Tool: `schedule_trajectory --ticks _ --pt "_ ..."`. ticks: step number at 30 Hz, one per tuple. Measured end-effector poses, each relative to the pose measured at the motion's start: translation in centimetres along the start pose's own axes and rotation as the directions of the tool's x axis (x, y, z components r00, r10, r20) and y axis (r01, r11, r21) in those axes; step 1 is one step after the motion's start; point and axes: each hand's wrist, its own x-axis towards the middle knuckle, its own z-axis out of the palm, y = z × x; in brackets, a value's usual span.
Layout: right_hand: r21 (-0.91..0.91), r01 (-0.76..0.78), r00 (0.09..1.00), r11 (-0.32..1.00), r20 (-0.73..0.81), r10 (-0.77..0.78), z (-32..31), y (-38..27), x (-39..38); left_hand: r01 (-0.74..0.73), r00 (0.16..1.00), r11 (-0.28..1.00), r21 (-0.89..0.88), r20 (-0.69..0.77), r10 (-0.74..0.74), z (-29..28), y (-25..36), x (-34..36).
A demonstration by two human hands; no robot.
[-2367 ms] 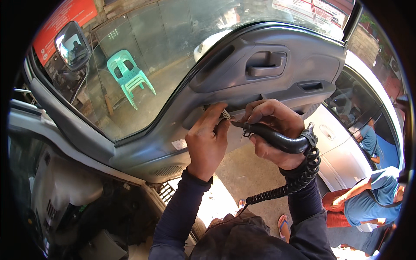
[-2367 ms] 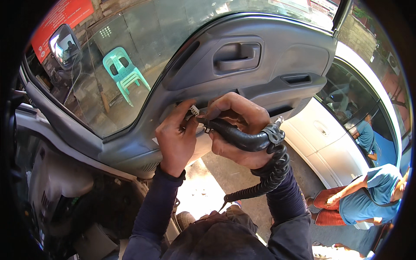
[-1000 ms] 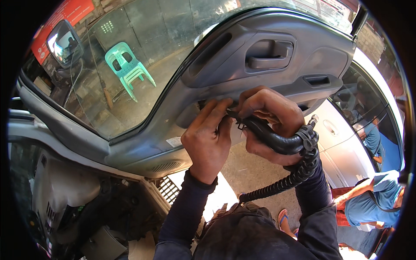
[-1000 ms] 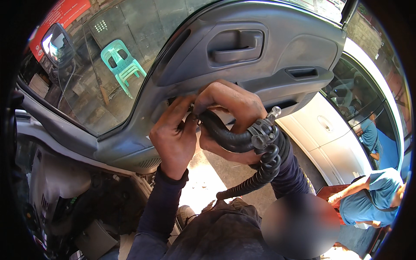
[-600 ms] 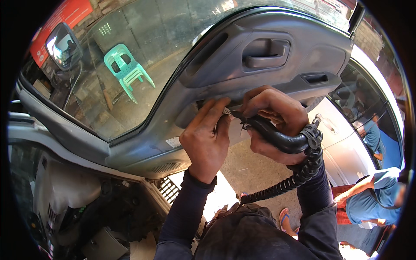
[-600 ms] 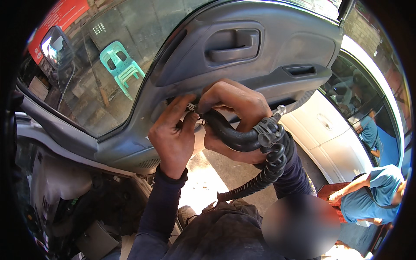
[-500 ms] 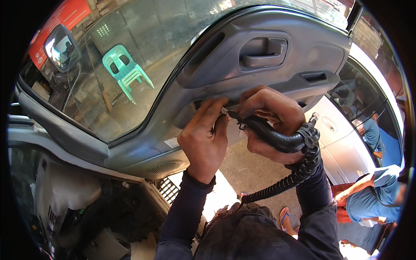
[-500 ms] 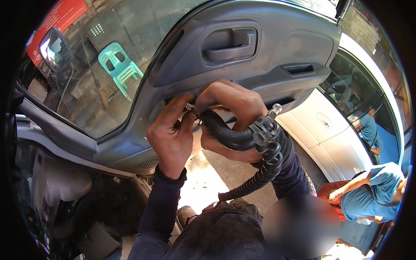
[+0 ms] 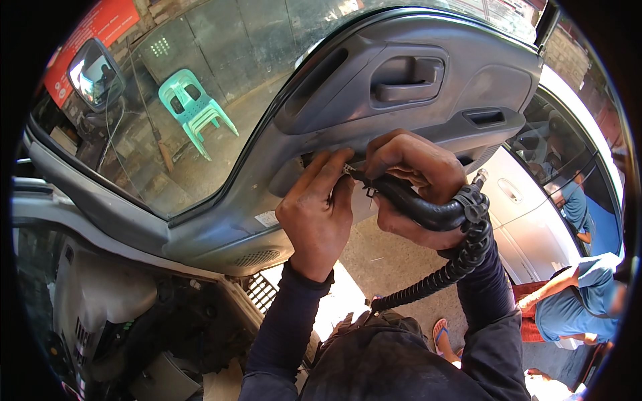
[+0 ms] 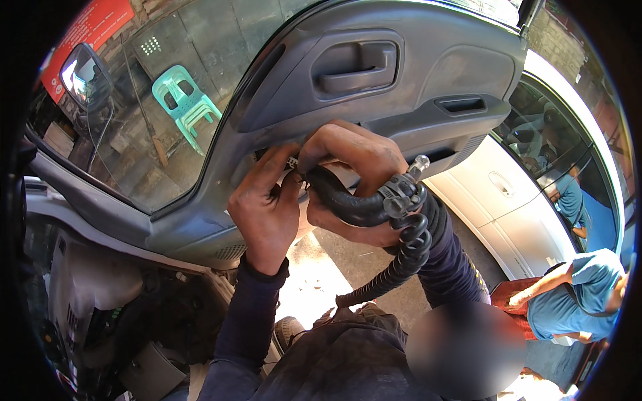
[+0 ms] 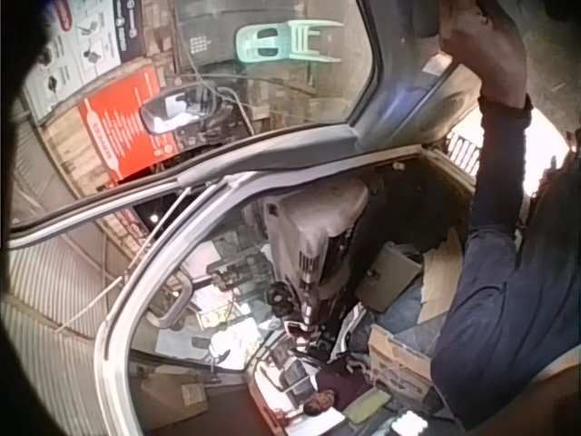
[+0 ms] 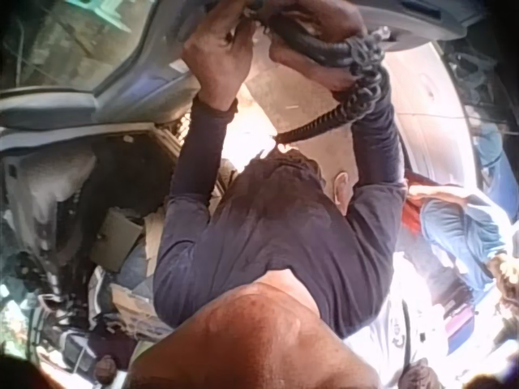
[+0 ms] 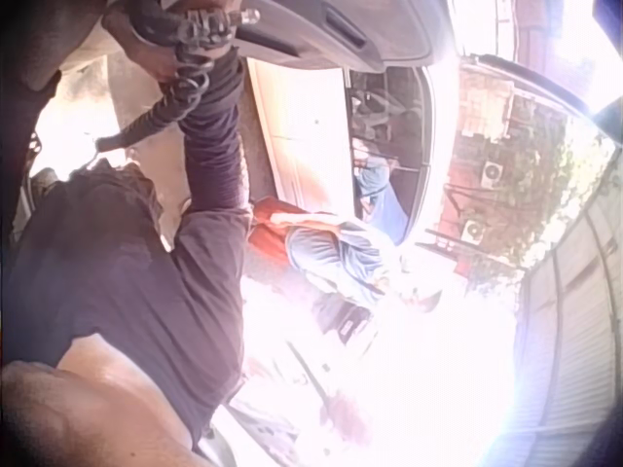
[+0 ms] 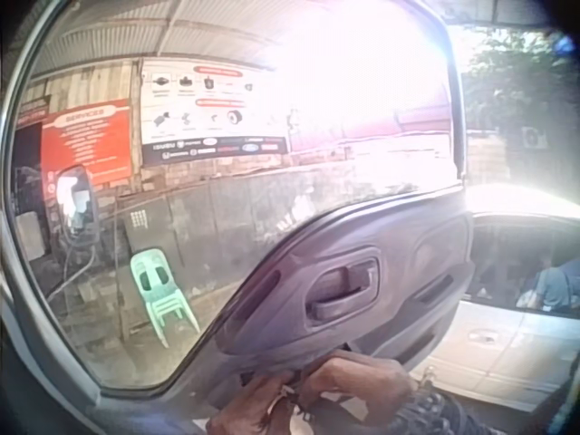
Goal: The person removes a door panel trim piece using a screwdriver, disconnects a door lock actuator, and replaces it with a new unit. They then reconnect the wiring and reassemble the door panel.
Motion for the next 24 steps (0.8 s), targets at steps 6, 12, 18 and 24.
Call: schedule_trajectory --ticks 6,12,18,24 --pt "0.006 -0.026 0.999 1.0 -0.024 0.026 -0.3 -0.46 -0.17 0.022 1.0 1.0 0.0 0.002 -0.022 -0.05 0.07 -0.03" --pt "0.046 -0.016 1.0 0.999 -0.018 0.017 -0.31 -0.22 -0.16 0.023 1.0 1.0 -0.019 0.005 -0.023 -0.03 0.16 0.01" --pt "0.013 -0.011 1.0 1.0 -0.022 0.011 -0.07 -0.14 -0.12 0.014 1.0 1.0 0.001 0.0 -0.014 -0.07 0.21 0.04" --pt "-0.002 0.017 1.0 1.0 -0.011 -0.017 -0.06 0.17 -0.09 0.027 1.0 1.0 -0.001 0.003 -0.027 -0.06 0.2 0.01"
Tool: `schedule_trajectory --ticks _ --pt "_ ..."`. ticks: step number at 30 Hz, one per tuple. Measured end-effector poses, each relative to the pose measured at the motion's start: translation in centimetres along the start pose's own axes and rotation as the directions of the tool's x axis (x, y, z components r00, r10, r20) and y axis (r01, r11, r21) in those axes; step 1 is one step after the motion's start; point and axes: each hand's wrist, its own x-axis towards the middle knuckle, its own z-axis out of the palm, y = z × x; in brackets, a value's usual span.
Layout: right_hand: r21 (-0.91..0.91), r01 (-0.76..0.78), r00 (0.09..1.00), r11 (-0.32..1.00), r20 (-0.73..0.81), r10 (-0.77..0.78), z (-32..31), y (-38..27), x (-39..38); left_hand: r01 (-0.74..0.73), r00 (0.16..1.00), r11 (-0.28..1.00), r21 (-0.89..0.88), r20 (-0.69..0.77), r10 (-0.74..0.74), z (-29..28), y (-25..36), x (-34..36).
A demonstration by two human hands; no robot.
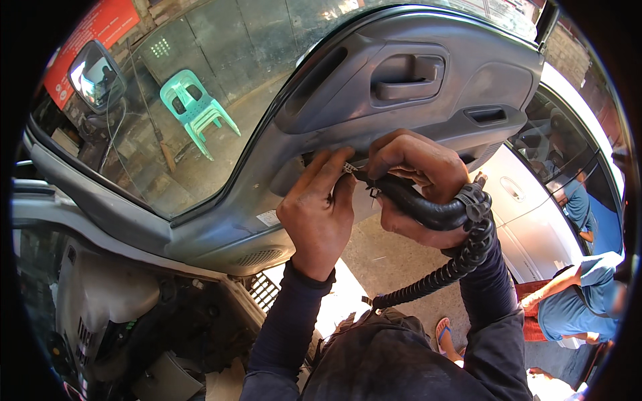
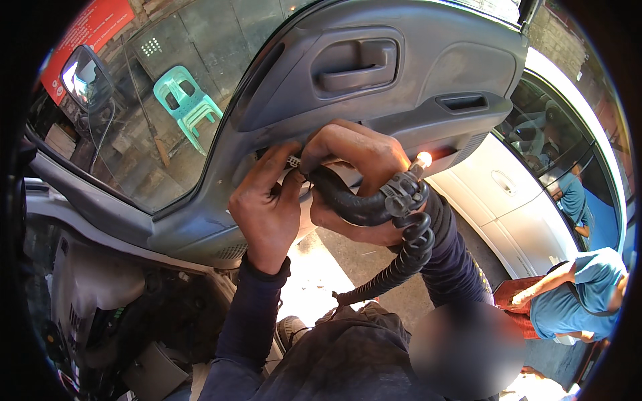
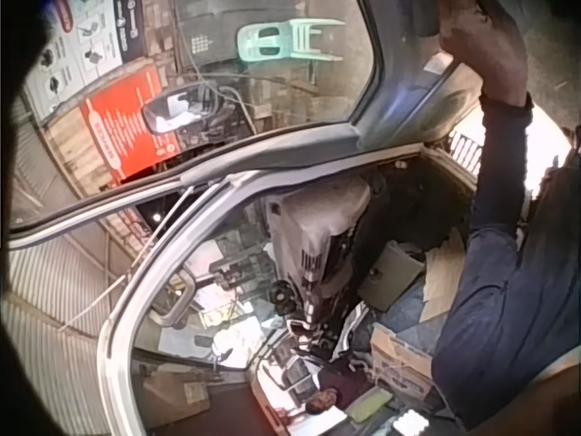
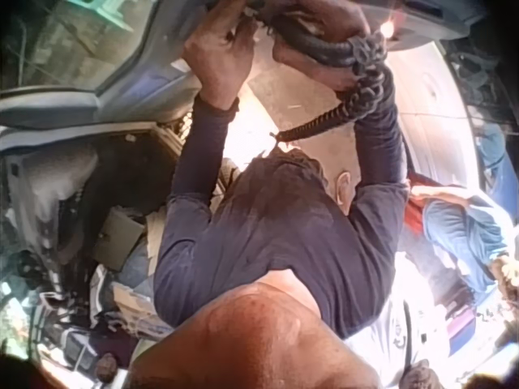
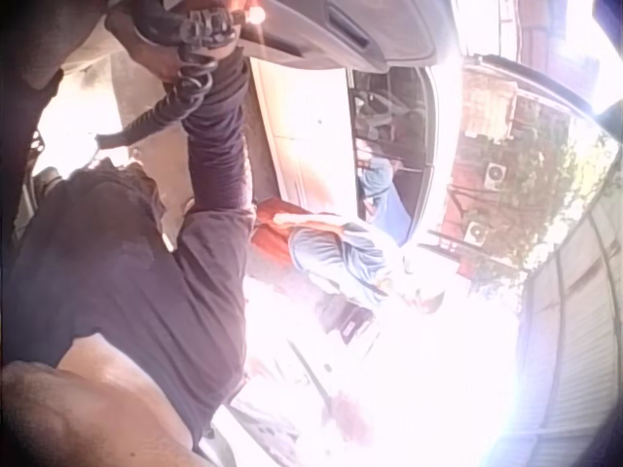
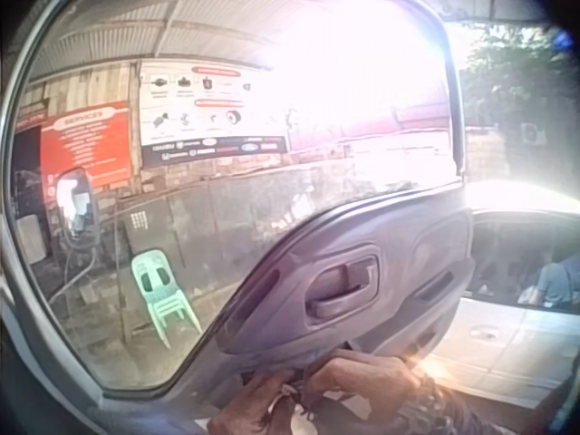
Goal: The person removes a door panel trim piece using a screwdriver, disconnects a door lock actuator, and replaces it with a new unit. They then reconnect the wiring and reassemble the door panel.
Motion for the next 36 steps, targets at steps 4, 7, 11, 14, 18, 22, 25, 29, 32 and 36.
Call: schedule_trajectory --ticks 4,7,11,14,18,22,25,29,32,36 --pt "0.037 -0.016 1.0 0.999 -0.01 0.016 0.1 0.2 0.0 -0.023 1.0 1.0 0.006 -0.004 0.023 0.0 -0.1 0.0" --pt "0.022 -0.008 1.0 1.0 -0.01 0.008 0.0 0.0 -0.1 -0.027 1.0 1.0 0.002 -0.006 0.027 0.0 -0.1 0.1" --pt "-0.026 0.016 1.0 1.0 -0.018 -0.017 -0.4 -0.5 -0.2 0.007 1.0 1.0 -0.007 -0.002 -0.007 0.0 0.0 0.0" --pt "-0.046 0.036 0.999 0.998 -0.018 -0.037 -0.5 -0.5 -0.3 0.012 1.0 1.0 0.0 0.005 -0.012 0.0 0.1 0.0" --pt "-0.015 0.03 0.999 0.999 -0.019 -0.031 -0.4 -0.2 -0.3 0.018 1.0 0.999 -0.032 0.01 -0.018 0.0 0.2 0.0" --pt "0.021 0.007 1.0 1.0 -0.011 -0.007 -0.1 0.0 -0.3 0.037 0.999 0.999 -0.027 0.014 -0.037 -0.1 0.3 0.0" --pt "0.022 -0.013 1.0 1.0 -0.007 0.013 -0.1 -0.1 -0.3 0.038 0.999 0.999 -0.026 0.014 -0.037 -0.2 0.4 -0.1" --pt "0.011 -0.028 1.0 1.0 -0.006 0.028 -0.1 -0.1 -0.3 0.019 1.0 1.0 -0.02 0.01 -0.019 -0.1 0.3 0.0" --pt "0.007 -0.043 0.999 0.999 0.01 0.043 -0.1 -0.2 -0.3 0.014 1.0 1.0 -0.021 0.004 -0.014 -0.1 0.2 0.0" --pt "0.023 -0.044 0.999 0.999 -0.019 0.044 -0.5 -1.1 -0.3 0.063 0.998 0.996 -0.058 0.009 -0.062 -0.1 0.3 -0.2"
